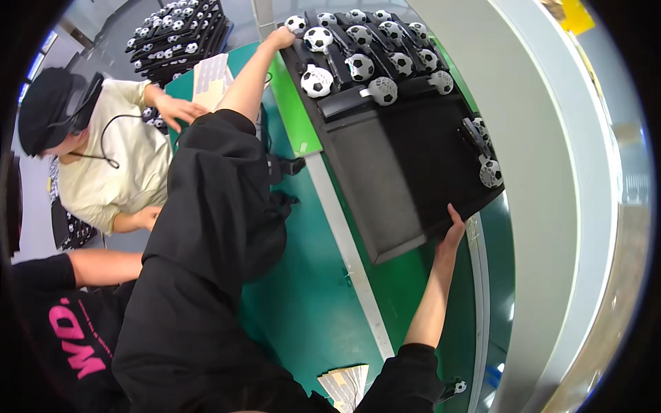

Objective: Apply stickers and protective films to small electronic components on an assembly line.

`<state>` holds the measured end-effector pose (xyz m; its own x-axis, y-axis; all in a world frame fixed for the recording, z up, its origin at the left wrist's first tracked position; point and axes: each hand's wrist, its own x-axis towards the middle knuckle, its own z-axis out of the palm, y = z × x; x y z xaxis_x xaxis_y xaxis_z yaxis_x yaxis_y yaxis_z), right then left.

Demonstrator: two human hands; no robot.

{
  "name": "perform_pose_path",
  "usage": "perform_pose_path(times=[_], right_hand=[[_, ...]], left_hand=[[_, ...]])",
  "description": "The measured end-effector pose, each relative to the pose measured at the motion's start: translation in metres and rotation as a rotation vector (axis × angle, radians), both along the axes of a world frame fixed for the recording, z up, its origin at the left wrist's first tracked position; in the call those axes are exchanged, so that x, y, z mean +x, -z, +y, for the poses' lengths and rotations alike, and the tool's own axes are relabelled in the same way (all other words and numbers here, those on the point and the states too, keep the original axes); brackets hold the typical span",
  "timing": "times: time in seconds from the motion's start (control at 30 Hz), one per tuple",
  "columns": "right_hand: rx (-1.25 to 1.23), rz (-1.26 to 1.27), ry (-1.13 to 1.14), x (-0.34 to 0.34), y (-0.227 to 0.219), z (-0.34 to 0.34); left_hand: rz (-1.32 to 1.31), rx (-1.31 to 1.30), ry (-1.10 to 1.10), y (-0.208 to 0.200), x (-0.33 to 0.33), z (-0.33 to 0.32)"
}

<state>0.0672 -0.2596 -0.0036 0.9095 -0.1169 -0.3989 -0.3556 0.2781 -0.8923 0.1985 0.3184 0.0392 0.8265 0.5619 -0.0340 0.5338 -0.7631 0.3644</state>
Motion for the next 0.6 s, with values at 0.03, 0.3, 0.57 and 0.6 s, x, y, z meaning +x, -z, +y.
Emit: perform_pose_path(times=[0.03, 0.3, 0.57, 0.6], right_hand=[[-0.016, -0.002, 0.018, 0.009, 0.005, 0.004], [0.007, 0.059, 0.075, 0.029, 0.005, 0.015], [-0.004, -0.021, 0.101, 0.03, -0.02, 0.013], [-0.019, -0.064, 0.121, 0.024, -0.024, 0.013]], left_hand=[[0.018, -0.069, 0.019, 0.007, 0.015, 0.008], [0.229, -0.162, 0.138, 0.04, 0.072, 0.04], [-0.113, -0.335, 0.601, 0.004, 0.06, 0.028], [-0.097, -0.342, 0.604, -0.009, 0.052, 0.015]])
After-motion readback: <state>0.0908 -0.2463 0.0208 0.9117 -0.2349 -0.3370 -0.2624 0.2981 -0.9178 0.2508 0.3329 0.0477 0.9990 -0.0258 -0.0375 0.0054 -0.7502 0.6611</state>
